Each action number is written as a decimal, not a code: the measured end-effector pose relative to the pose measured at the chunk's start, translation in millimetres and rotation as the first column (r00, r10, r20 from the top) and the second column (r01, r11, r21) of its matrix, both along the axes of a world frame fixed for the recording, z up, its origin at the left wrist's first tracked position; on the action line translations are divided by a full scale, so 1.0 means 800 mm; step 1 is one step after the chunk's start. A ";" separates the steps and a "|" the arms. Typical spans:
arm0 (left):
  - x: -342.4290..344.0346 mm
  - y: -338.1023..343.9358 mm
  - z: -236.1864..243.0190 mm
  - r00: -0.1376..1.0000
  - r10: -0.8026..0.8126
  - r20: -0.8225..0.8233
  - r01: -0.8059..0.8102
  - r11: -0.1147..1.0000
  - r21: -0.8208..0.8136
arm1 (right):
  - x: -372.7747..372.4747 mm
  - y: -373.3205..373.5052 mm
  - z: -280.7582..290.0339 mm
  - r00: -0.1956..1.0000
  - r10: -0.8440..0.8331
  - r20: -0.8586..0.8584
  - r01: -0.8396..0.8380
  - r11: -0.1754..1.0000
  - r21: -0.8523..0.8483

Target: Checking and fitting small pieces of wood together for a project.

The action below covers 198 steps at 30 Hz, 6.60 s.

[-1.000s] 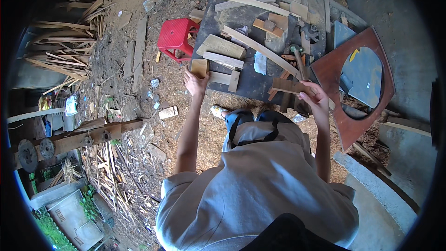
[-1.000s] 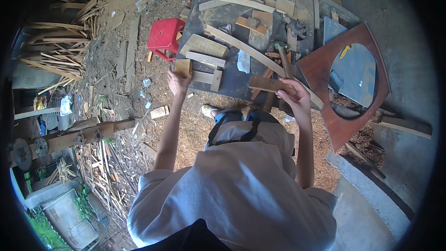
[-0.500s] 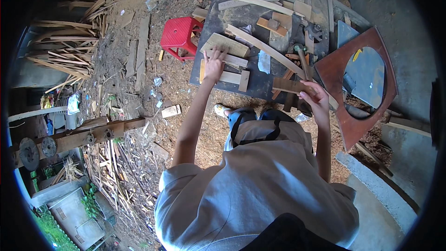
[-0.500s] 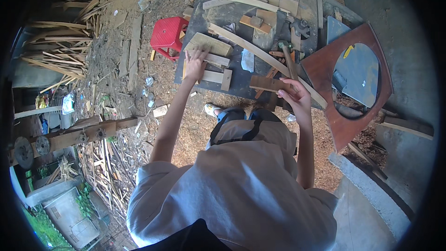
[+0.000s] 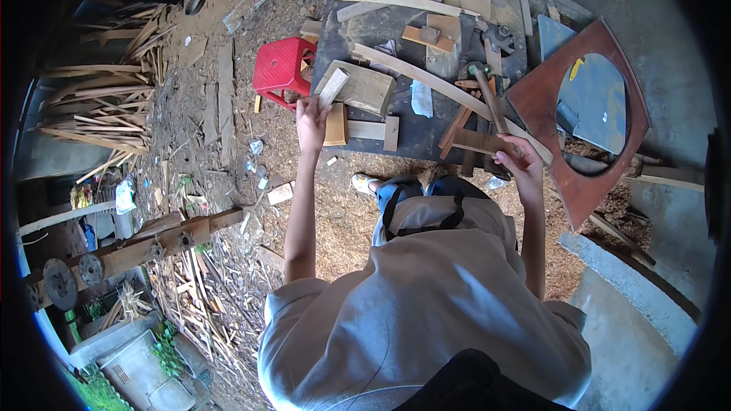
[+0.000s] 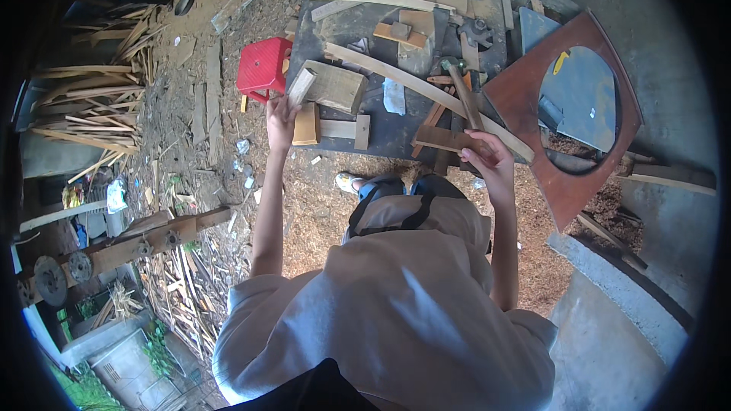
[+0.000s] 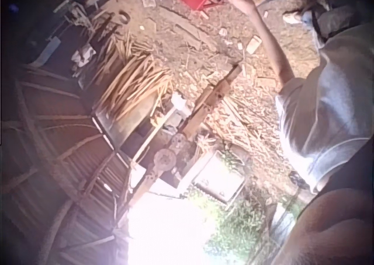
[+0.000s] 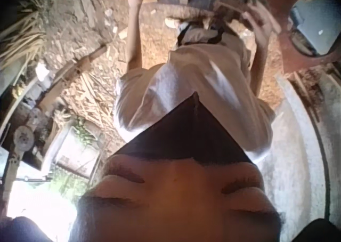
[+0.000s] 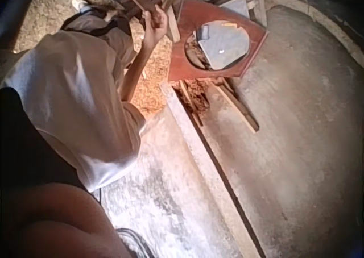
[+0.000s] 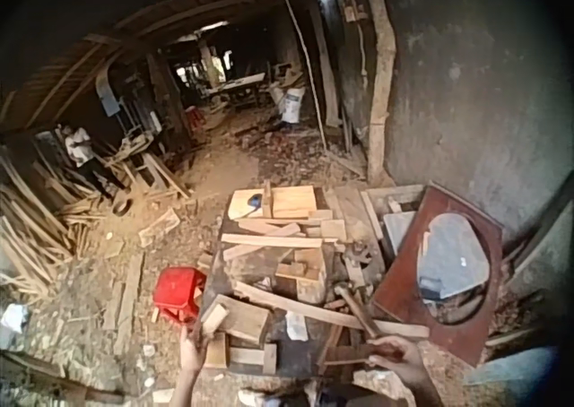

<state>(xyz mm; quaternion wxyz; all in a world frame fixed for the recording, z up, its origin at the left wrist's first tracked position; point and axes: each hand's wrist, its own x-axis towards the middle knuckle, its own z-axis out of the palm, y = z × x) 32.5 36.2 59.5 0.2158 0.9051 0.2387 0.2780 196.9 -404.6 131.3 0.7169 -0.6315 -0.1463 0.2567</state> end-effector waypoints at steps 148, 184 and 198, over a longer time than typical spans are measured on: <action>0.042 0.026 0.138 0.775 -0.503 0.383 0.615 0.741 -0.271 | -0.126 0.297 0.083 0.631 -0.380 0.677 0.527 0.850 -0.014; 0.098 0.056 -0.024 0.673 -0.737 0.069 0.704 0.608 -0.367 | -0.183 0.245 0.017 0.820 -0.528 0.221 0.549 0.835 -0.039; 0.110 0.062 -0.026 0.636 -0.770 0.053 0.710 0.557 -0.431 | -0.171 0.245 0.013 0.837 -0.494 0.234 0.528 0.842 -0.112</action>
